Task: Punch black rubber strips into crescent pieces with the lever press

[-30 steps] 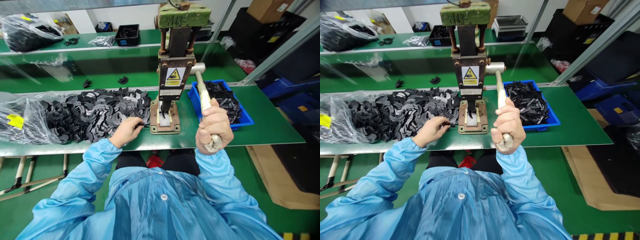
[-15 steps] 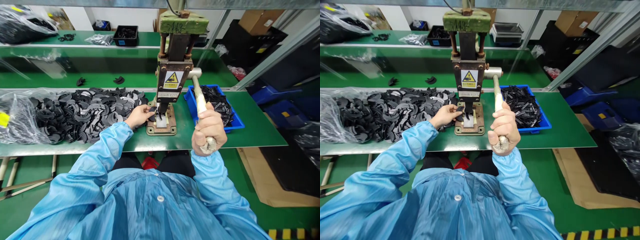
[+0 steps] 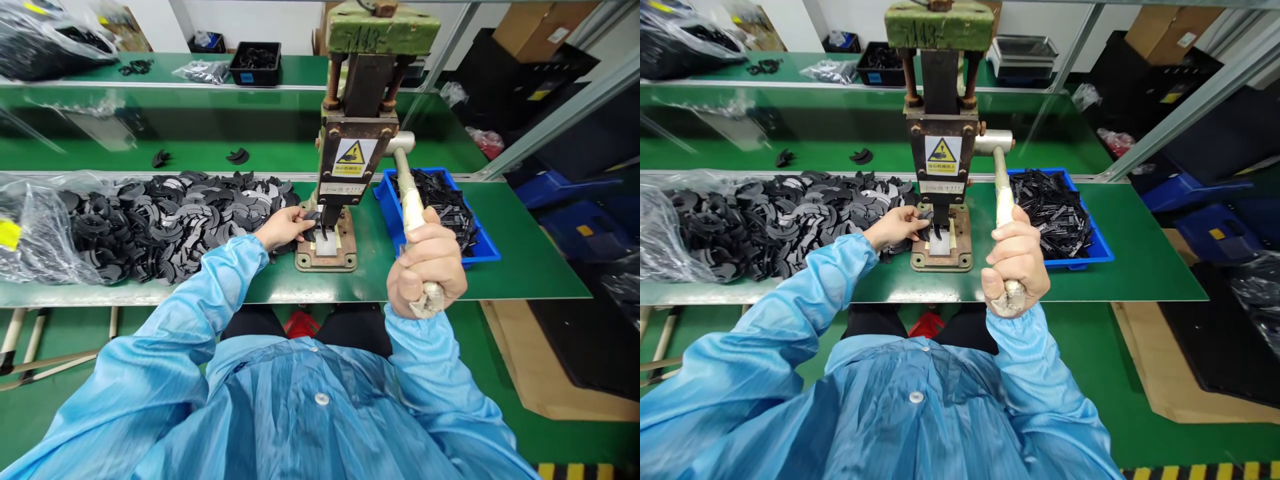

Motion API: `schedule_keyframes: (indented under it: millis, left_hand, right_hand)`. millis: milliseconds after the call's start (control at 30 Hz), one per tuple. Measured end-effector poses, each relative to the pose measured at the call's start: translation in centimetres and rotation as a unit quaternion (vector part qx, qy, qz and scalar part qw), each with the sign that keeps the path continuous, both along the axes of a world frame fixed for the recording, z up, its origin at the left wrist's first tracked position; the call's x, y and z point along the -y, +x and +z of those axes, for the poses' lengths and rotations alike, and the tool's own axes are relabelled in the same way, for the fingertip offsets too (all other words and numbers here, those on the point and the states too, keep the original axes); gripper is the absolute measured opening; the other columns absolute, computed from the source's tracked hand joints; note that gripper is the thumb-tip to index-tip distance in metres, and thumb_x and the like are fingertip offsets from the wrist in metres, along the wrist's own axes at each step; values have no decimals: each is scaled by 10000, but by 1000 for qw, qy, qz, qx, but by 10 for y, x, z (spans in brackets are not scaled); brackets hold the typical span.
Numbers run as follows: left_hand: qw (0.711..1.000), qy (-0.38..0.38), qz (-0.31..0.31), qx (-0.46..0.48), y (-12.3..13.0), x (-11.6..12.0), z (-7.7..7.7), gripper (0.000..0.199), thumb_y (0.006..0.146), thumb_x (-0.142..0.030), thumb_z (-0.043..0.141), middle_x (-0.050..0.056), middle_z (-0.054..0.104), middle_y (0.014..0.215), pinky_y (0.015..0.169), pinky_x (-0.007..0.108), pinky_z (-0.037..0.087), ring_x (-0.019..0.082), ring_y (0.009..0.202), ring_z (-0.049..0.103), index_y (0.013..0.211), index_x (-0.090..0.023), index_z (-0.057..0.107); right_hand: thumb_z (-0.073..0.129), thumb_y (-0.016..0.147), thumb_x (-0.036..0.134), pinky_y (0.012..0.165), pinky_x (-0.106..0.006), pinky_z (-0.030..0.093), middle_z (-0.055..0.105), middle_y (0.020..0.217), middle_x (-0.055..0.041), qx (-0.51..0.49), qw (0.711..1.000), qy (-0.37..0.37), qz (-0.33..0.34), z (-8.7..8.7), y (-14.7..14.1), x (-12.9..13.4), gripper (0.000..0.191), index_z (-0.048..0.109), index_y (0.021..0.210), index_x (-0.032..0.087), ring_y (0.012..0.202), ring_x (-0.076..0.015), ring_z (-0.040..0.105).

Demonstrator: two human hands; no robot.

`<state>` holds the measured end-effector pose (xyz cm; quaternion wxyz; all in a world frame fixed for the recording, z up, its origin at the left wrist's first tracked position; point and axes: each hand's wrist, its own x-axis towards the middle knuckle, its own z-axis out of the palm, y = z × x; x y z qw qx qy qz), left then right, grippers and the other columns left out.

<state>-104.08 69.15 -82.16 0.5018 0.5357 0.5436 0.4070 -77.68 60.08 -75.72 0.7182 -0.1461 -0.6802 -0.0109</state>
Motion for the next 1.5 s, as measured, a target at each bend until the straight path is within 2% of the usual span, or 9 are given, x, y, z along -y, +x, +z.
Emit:
schedule_keyframes:
  millis: [533,700,800,867,933,1033,1133,1200,1500]
  left_hand:
    - [989,-145,-16,32,6,-6,21,476,833,-219,958,-21,586,581,518,237,559,118,470,630,695,-189,504]
    - [990,-122,7,71,11,8,25,384,895,-189,902,-28,605,622,545,226,590,84,473,605,739,-177,551]
    - [991,-93,4,92,2,27,30,322,925,-227,884,-7,660,671,548,201,593,79,511,630,796,-166,594]
    - [993,-66,-7,98,-9,45,35,334,912,-295,904,4,689,700,538,190,584,86,530,651,826,-168,607]
    - [994,-37,-21,100,-21,67,41,377,889,-388,925,9,704,725,514,182,562,96,542,667,852,-175,616]
    - [993,5,-40,109,-33,103,49,451,842,-506,942,8,700,754,515,199,572,110,571,679,868,-183,627]
    - [991,29,-54,117,-34,128,54,501,802,-564,951,-7,663,742,523,227,593,111,554,662,854,-186,625]
    - [991,29,-65,116,-32,139,55,521,794,-583,948,-13,648,720,500,226,575,110,531,651,838,-189,609]
    - [987,1,-96,131,-19,150,53,565,788,-589,954,-24,656,720,456,185,499,98,505,654,838,-167,583]
  right_hand:
    - [736,928,434,1129,-666,585,528,672,45,-26,1000,17,-7,4,-8,-2,360,516,703,258,855,-195,662]
    - [796,922,520,1045,-551,641,601,827,28,-31,998,56,25,61,-8,-15,280,677,959,269,911,-180,714]
    - [817,921,548,1186,-546,580,672,1200,-48,16,997,31,70,109,-1,-31,527,675,1329,246,1236,-228,724]
    - [786,967,485,1288,-553,495,635,1373,-62,33,995,10,91,120,3,-42,553,626,1452,273,1426,-243,654]
    - [789,976,384,1292,-528,495,619,1442,-65,12,998,-1,60,105,2,-49,562,598,1498,299,1467,-230,628]
    - [829,932,317,1127,-403,618,676,1367,-59,-51,995,-82,-26,38,-13,-43,567,615,1457,301,1224,-162,716]
    - [843,909,348,923,-338,675,764,1114,-21,49,955,-275,97,-38,-39,-18,420,697,1297,283,1015,-156,762]
    - [881,867,416,830,-352,686,790,1079,-30,92,913,-362,167,-70,-56,1,415,727,1232,293,969,-187,777]
    - [803,938,496,833,-325,616,765,970,-31,74,900,-406,143,-82,-75,31,280,745,1023,235,868,-165,715]
